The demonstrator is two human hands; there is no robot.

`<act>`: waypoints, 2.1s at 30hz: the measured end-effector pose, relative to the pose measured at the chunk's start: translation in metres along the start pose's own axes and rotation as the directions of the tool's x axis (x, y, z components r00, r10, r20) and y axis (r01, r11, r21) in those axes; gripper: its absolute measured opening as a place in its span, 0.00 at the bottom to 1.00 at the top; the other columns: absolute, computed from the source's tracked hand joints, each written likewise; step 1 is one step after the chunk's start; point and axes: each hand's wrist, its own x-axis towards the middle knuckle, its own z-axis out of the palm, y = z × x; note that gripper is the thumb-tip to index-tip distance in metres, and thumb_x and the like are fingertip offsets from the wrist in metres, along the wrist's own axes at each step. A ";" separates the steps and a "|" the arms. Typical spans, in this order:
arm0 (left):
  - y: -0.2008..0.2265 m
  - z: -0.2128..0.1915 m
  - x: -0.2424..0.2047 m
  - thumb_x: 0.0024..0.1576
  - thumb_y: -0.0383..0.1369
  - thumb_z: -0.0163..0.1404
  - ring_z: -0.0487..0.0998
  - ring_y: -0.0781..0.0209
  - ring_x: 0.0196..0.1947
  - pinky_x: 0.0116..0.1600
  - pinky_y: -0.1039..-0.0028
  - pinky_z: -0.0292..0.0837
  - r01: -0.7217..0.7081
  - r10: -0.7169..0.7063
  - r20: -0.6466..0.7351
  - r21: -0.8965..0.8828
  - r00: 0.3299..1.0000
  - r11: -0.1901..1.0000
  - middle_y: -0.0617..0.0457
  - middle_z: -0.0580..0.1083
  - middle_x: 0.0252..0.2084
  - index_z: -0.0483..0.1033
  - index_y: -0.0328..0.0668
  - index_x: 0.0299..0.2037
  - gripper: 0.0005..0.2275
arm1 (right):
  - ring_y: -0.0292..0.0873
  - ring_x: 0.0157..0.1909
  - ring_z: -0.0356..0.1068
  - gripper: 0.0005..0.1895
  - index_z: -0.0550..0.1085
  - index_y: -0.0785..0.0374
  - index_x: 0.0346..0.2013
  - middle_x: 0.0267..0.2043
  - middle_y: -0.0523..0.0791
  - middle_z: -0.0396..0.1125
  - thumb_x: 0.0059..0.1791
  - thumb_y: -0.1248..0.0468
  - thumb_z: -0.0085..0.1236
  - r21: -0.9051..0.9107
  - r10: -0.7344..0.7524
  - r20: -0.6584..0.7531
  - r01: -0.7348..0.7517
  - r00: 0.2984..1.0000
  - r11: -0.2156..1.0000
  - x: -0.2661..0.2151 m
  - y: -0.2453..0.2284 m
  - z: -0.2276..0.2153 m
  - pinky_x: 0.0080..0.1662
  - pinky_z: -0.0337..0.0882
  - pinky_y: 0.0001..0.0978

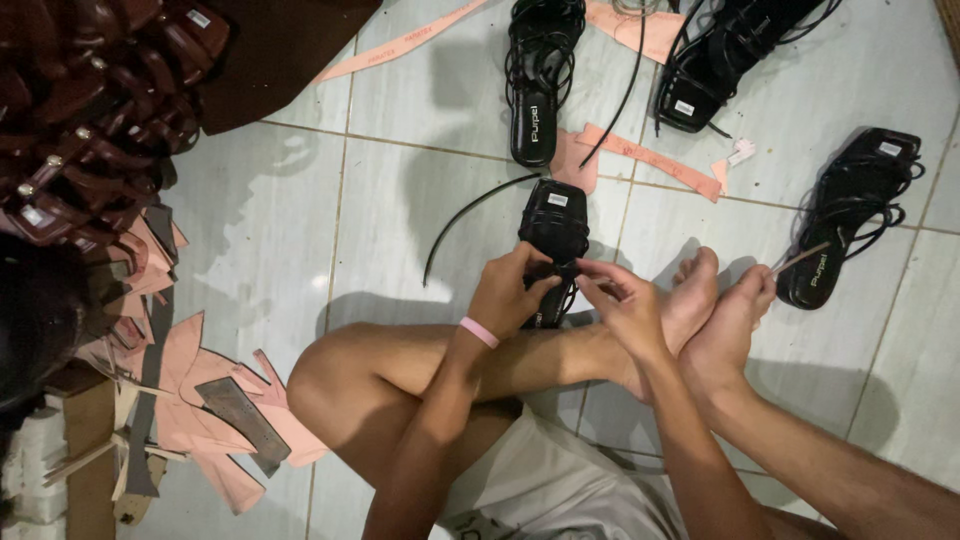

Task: The person sits on the floor and assembles black strappy sandals by threading and tying black cords through the straps. They handle multiple sandals, pulling cords through loops and tying knots to secure the straps.

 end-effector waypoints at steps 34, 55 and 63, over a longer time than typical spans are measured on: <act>-0.016 -0.014 0.007 0.50 0.26 0.65 0.83 0.64 0.38 0.44 0.73 0.78 0.168 -0.156 0.088 -0.153 0.984 0.974 0.50 0.82 0.36 0.76 0.37 0.53 0.21 | 0.33 0.46 0.72 0.11 0.78 0.69 0.51 0.45 0.43 0.75 0.53 0.73 0.59 0.129 0.043 -0.128 -0.027 0.991 0.991 -0.008 0.003 0.015 0.49 0.72 0.25; -0.010 -0.090 0.105 0.48 0.40 0.66 0.79 0.46 0.42 0.45 0.57 0.74 0.025 -0.043 0.015 0.609 0.999 0.793 0.48 0.77 0.43 0.77 0.42 0.42 0.17 | 0.33 0.38 0.66 0.13 0.79 0.68 0.46 0.39 0.41 0.72 0.55 0.60 0.58 0.311 0.118 -0.252 -0.035 0.960 0.950 0.019 0.038 0.000 0.43 0.66 0.24; -0.042 -0.089 0.116 0.45 0.38 0.65 0.79 0.46 0.43 0.45 0.54 0.75 0.105 -0.160 0.030 0.634 0.987 0.766 0.48 0.77 0.42 0.82 0.45 0.27 0.08 | 0.33 0.39 0.68 0.15 0.78 0.69 0.45 0.39 0.40 0.74 0.52 0.60 0.57 0.256 0.169 -0.265 -0.100 0.949 0.962 0.019 0.039 -0.004 0.43 0.68 0.25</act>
